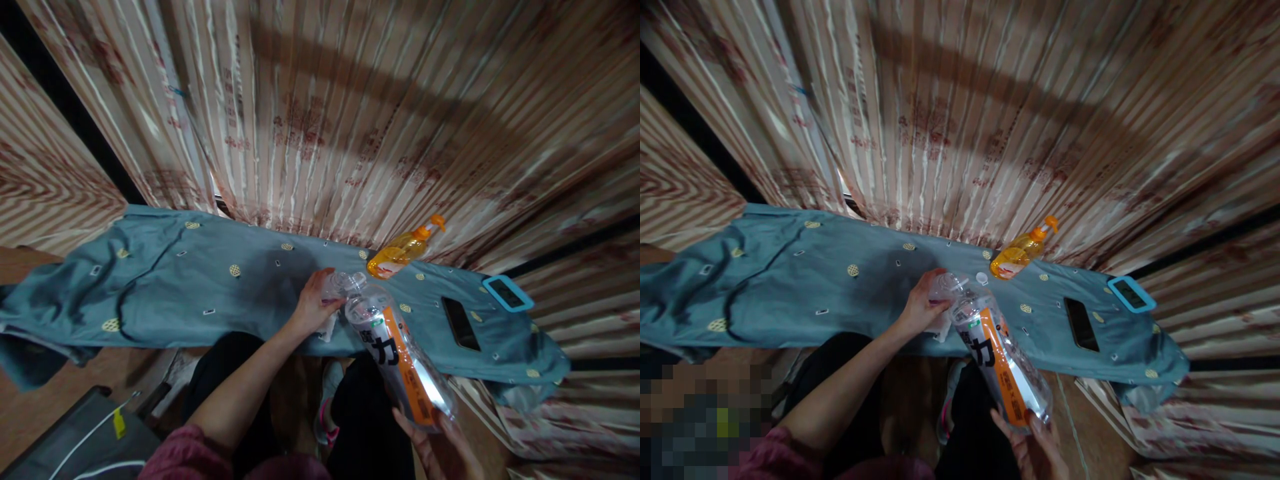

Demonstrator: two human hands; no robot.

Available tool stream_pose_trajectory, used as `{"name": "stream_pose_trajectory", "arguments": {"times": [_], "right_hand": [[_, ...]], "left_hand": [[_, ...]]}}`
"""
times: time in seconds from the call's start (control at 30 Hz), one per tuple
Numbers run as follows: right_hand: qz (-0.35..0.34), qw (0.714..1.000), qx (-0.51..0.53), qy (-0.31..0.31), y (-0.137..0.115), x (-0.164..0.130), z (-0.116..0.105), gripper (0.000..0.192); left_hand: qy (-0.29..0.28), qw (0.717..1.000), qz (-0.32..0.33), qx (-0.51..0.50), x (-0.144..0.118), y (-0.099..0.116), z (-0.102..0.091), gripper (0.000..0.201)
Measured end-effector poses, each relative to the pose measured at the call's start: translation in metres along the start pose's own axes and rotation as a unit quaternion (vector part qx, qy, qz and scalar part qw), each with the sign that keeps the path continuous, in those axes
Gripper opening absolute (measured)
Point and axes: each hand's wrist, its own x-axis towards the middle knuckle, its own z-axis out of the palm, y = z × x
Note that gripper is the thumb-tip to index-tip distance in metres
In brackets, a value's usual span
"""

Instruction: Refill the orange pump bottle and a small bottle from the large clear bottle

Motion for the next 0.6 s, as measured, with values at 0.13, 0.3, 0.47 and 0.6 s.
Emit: {"name": "stream_pose_trajectory", "arguments": {"times": [0.13, 0.3, 0.47, 0.6], "right_hand": [[0.002, 1.000, 0.022, -0.016, -0.0001, -0.0035, -0.0028, 0.038], [-0.008, 1.000, 0.011, -0.016, 0.0028, -0.0064, 0.0011, 0.054], [-0.025, 0.999, -0.028, -0.021, 0.0035, -0.0070, 0.0024, 0.057], [-0.021, 0.998, -0.059, -0.028, 0.0037, -0.0054, -0.0031, 0.069]], "left_hand": [[0.005, 1.000, 0.000, -0.006, 0.0003, -0.0013, 0.0002, 0.057], [0.007, 1.000, -0.004, -0.007, 0.0006, -0.0018, 0.0003, 0.057], [0.006, 1.000, -0.013, -0.005, 0.0012, -0.0010, 0.0000, 0.057], [0.004, 1.000, -0.011, -0.002, 0.0014, -0.0009, 0.0001, 0.058]]}}
